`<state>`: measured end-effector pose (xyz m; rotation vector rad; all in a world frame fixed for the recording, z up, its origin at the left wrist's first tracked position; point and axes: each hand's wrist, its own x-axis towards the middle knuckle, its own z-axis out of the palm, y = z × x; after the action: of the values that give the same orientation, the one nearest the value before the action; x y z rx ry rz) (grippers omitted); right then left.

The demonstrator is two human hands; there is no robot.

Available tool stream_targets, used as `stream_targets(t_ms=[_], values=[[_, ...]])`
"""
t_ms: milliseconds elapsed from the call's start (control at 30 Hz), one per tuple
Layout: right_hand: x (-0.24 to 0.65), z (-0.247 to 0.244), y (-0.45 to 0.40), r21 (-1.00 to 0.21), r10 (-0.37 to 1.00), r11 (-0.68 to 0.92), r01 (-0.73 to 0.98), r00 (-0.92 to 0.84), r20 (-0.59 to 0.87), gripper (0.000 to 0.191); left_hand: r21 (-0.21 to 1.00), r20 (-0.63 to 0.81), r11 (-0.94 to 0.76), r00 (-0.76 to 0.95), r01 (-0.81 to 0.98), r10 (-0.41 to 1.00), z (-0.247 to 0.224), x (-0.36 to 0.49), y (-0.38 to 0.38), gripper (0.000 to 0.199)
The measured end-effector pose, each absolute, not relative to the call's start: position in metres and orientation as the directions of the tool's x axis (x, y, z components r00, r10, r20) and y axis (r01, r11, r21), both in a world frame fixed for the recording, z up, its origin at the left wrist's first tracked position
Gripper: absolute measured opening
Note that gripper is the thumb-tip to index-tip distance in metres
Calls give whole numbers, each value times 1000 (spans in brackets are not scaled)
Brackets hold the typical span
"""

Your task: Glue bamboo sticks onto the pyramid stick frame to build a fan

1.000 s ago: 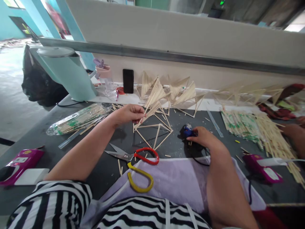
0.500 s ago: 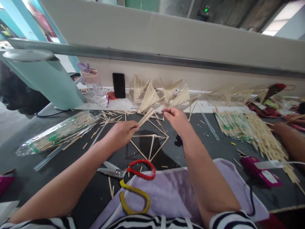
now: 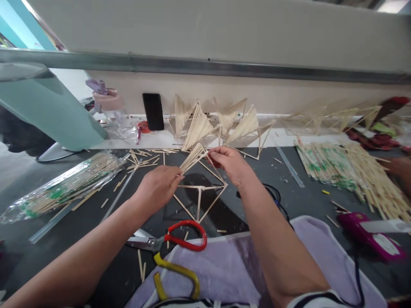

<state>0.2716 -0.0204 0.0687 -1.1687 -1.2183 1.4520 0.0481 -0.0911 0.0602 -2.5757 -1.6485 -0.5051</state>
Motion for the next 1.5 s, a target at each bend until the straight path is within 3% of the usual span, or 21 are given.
stream_targets(t_ms=[200,500,1067,1500], values=[[272,67,-22,-971,965,-168,-168,-228,-127,16,125,270,-415,372,901,888,61,49,-92,28],[269,62,-22,-968,968,-148,-204,-229,-100,25,126,233,-410,375,903,897,58,49,-87,28],[260,61,-23,-995,994,-15,-99,-107,-4,27,141,198,-382,352,913,915,60,52,-86,25],[260,53,-21,-997,998,45,-63,-33,47,25,345,185,-380,335,858,924,64,53,-82,17]])
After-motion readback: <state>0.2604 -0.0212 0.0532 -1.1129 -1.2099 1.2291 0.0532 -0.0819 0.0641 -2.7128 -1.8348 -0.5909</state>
